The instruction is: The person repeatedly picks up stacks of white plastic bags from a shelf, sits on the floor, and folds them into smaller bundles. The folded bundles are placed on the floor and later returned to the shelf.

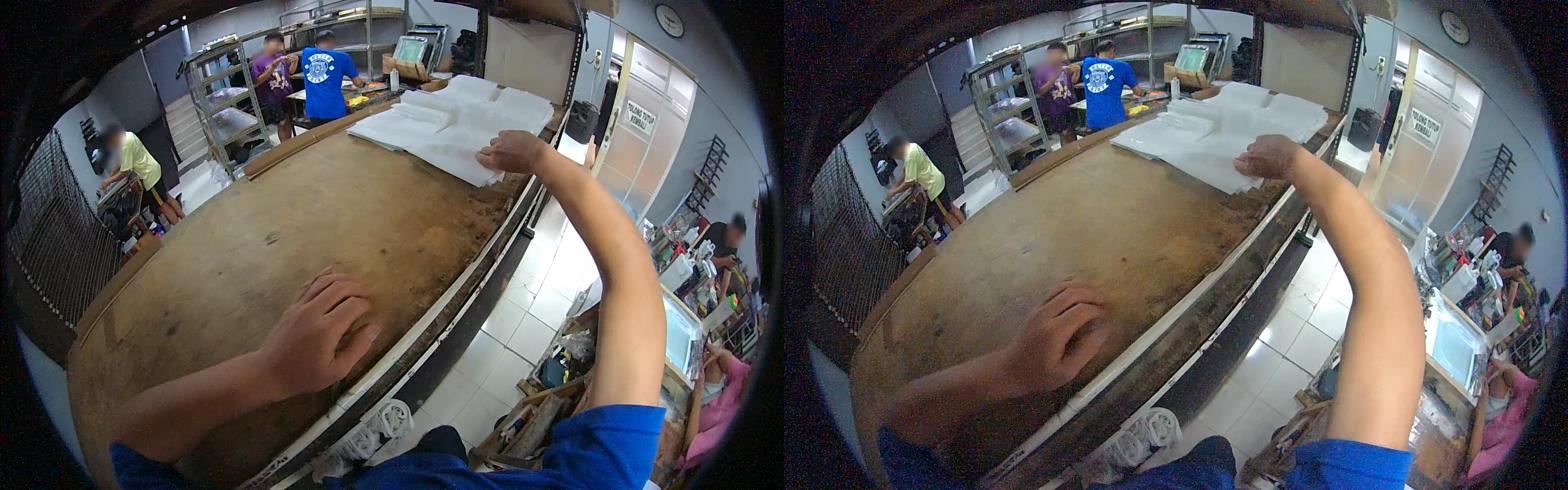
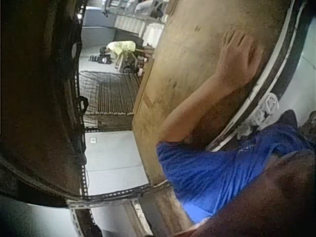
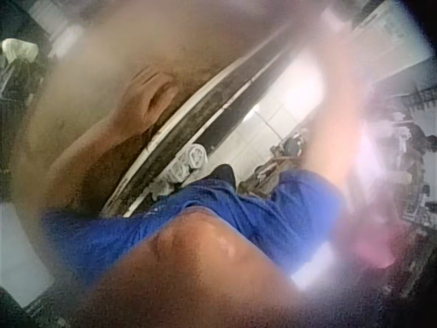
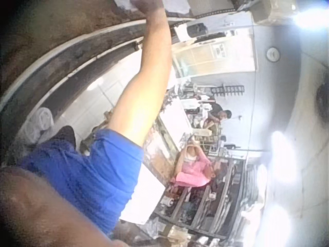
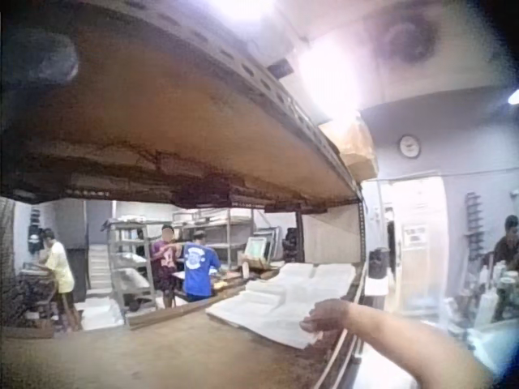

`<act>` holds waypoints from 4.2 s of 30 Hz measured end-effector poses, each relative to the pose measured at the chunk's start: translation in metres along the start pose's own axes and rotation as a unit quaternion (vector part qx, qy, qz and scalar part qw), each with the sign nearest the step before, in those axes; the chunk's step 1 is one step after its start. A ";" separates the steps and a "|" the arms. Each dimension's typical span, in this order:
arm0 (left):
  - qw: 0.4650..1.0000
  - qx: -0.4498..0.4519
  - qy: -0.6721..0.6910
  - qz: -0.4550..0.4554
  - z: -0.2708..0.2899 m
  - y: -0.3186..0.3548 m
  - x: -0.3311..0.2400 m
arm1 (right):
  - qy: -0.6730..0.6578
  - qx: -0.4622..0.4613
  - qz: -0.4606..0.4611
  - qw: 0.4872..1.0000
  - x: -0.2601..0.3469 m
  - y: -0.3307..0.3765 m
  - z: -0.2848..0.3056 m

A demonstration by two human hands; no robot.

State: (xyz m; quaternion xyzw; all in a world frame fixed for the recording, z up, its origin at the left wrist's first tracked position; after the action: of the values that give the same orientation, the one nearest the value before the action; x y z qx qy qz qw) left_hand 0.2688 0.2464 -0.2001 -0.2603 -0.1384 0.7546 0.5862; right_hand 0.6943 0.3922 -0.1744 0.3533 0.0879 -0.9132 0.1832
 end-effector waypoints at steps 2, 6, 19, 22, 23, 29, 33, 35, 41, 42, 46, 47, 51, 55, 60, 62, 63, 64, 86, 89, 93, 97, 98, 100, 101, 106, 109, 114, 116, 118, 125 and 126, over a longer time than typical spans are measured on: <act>1.000 0.003 -0.008 0.006 0.000 0.000 0.001 | -0.016 0.004 0.018 1.000 -0.002 -0.006 0.001; 0.998 0.037 -0.058 0.005 0.000 -0.013 -0.004 | -0.065 0.030 0.040 0.997 -0.022 -0.006 -0.017; 0.989 -0.039 -0.133 -0.048 -0.094 -0.244 0.066 | -0.136 -0.202 0.194 0.950 -0.041 0.010 -0.028; 0.979 0.081 -0.171 0.071 -0.129 -0.293 0.078 | -0.165 -0.160 0.148 0.962 -0.046 0.005 -0.032; 0.965 0.149 -0.169 0.133 -0.134 -0.302 0.082 | -0.191 -0.156 0.139 0.959 -0.045 0.006 -0.029; 0.944 0.176 -0.226 0.165 -0.140 -0.337 0.094 | -0.323 -0.020 0.091 0.942 -0.064 0.020 -0.021; 0.946 0.160 -0.269 0.080 -0.147 -0.334 0.108 | -0.263 0.001 0.109 0.958 -0.069 0.014 -0.036; 0.952 0.111 -0.283 0.039 -0.150 -0.330 0.112 | -0.246 0.020 0.105 0.963 -0.070 0.010 -0.038; 0.961 0.085 -0.239 0.114 -0.133 -0.324 0.108 | -0.327 -0.099 0.067 0.938 -0.079 0.008 -0.050; 0.965 0.066 -0.231 0.104 -0.126 -0.319 0.106 | -0.335 -0.135 0.065 0.930 -0.077 0.009 -0.048; 0.980 -0.047 -0.190 0.045 -0.102 -0.303 0.105 | -0.318 -0.189 0.038 0.929 -0.076 0.025 -0.035; 0.975 -0.070 -0.205 0.044 -0.080 -0.289 0.097 | -0.316 -0.204 0.044 0.925 -0.068 0.022 -0.014; 0.969 -0.196 0.019 0.151 -0.021 -0.242 0.088 | -0.300 -0.233 0.057 0.923 -0.062 0.014 0.058; 0.930 -0.258 0.099 0.242 0.008 -0.165 0.111 | -0.314 -0.240 0.130 0.909 -0.070 -0.006 0.119; 0.910 -0.294 0.005 0.292 0.002 -0.131 0.066 | -0.323 -0.186 0.201 0.906 -0.053 -0.023 0.190; 0.888 -0.287 0.028 0.358 0.005 -0.131 0.055 | -0.327 -0.162 0.215 0.906 -0.039 -0.034 0.208; 0.875 -0.283 0.041 0.390 0.007 -0.127 0.052 | -0.328 -0.149 0.221 0.906 -0.033 -0.037 0.215; 0.868 -0.290 0.049 0.401 0.010 -0.120 0.051 | -0.307 -0.183 0.239 0.903 -0.029 -0.040 0.221; 0.871 -0.324 0.084 0.359 -0.009 -0.133 0.073 | -0.414 -0.107 0.256 0.867 -0.031 -0.069 0.179; 0.859 -0.346 0.069 0.371 -0.008 -0.132 0.084 | -0.425 -0.102 0.219 0.872 -0.031 -0.063 0.176; 0.853 -0.355 0.048 0.380 -0.008 -0.131 0.092 | -0.328 -0.044 0.198 0.923 -0.034 -0.053 0.183; 0.856 -0.349 0.089 0.371 -0.004 -0.135 0.086 | -0.259 -0.042 0.194 0.945 -0.036 -0.055 0.189; 0.856 -0.344 0.095 0.372 -0.004 -0.137 0.084 | -0.244 -0.083 0.203 0.945 -0.036 -0.061 0.185; 0.868 -0.336 0.095 0.354 -0.006 -0.139 0.080 | -0.255 -0.131 0.203 0.936 -0.031 -0.067 0.182; 0.878 -0.331 0.087 0.333 -0.009 -0.138 0.078 | -0.270 -0.144 0.216 0.927 -0.028 -0.070 0.182; 0.846 -0.337 0.078 0.406 -0.005 -0.132 0.089 | -0.310 -0.214 0.259 0.889 -0.032 -0.080 0.172; 0.818 -0.376 0.135 0.414 -0.010 -0.129 0.083 | -0.278 -0.222 0.253 0.900 -0.043 -0.074 0.170; 0.776 -0.404 0.164 0.456 0.037 -0.068 0.052 | -0.372 -0.335 0.321 0.804 -0.007 -0.066 0.215; 0.776 -0.394 0.167 0.463 0.026 -0.049 0.062 | -0.367 -0.351 0.370 0.778 0.023 -0.079 0.189; 0.779 -0.396 0.157 0.459 0.022 -0.040 0.061 | -0.350 -0.308 0.331 0.820 0.023 -0.053 0.189; 0.792 -0.453 0.080 0.402 0.010 -0.062 0.074 | -0.351 -0.290 0.263 0.851 0.013 -0.055 0.178; 0.790 -0.475 0.057 0.382 0.010 -0.063 0.074 | -0.355 -0.295 0.265 0.847 0.011 -0.053 0.174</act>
State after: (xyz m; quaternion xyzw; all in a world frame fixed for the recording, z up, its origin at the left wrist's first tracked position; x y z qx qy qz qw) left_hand 0.3012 0.3356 -0.1766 -0.5806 -0.3349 0.7398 0.0594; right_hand 0.5592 0.3875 -0.0522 -0.0556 0.1849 -0.8241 0.5325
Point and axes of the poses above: each hand's wrist, its own y-axis away from the middle knuckle, its own z-axis out of the back of the hand, x = y × z, the point moved 3 cm from there along -y, towards the middle knuckle, and after that the axes turned 5 degrees about -z, right-handed, at the moved point
